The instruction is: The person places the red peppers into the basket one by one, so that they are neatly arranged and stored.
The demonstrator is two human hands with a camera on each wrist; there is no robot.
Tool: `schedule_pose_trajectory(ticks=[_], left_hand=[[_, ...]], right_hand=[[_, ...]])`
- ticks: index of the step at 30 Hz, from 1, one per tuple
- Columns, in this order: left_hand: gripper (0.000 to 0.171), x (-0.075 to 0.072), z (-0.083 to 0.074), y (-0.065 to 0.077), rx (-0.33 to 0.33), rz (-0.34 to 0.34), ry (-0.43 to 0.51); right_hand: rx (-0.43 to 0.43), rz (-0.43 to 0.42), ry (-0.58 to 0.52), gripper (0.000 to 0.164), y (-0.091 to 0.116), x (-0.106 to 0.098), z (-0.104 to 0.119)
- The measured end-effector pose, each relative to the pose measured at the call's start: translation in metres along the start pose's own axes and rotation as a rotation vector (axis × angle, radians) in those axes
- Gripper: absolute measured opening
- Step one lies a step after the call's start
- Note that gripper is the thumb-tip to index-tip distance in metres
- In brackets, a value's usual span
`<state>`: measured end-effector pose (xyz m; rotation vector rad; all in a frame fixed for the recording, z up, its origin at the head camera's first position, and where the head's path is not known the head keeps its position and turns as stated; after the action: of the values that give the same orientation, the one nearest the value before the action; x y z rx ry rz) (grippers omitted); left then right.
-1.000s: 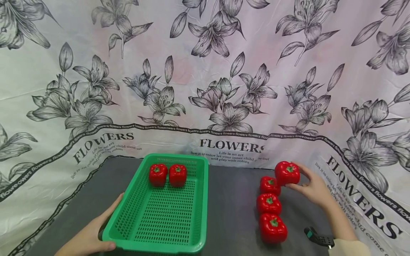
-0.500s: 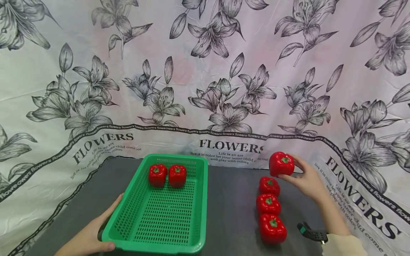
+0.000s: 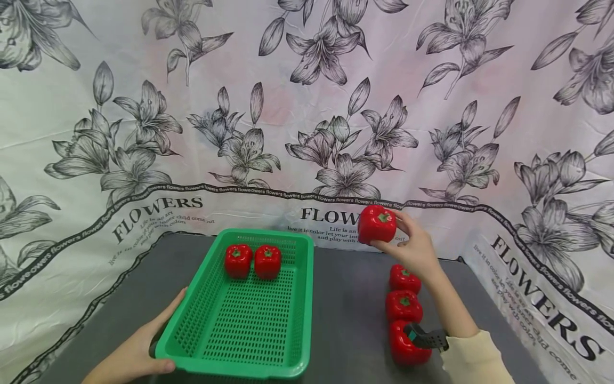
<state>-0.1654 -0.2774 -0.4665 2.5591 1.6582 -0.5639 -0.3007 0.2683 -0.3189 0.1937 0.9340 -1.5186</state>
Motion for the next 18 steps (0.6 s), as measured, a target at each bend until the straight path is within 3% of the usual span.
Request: schedule_pose_trajectory(ticks=[4,9,18], left_hand=[[0.117,0.0,0.0,0.0,-0.038,0.005,0.013],[0.113,0.0,-0.003,0.002,0.02,0.002,-0.011],[0.111,-0.002,-0.005,0.001,0.022,-0.009,-0.06]], right_hand=[[-0.02,0.024,-0.077,0.082,-0.006,0.021,0.027],[-0.065,0.061,-0.175,0.08,-0.014,0.053,0.052],[-0.052,0.134,-0.262,0.081,-0.029,0.105,0.09]])
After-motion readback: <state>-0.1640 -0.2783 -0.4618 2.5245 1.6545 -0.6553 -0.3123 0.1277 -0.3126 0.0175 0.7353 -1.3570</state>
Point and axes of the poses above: each hand's wrist, its own y-axis away from the middle knuckle, its own x-axis out of the palm, z = x × y, the point moved 2 cm from there along -y, towards the middle knuckle, and after that the axes turned 2 degrees about -z, right-handed, at the moved point
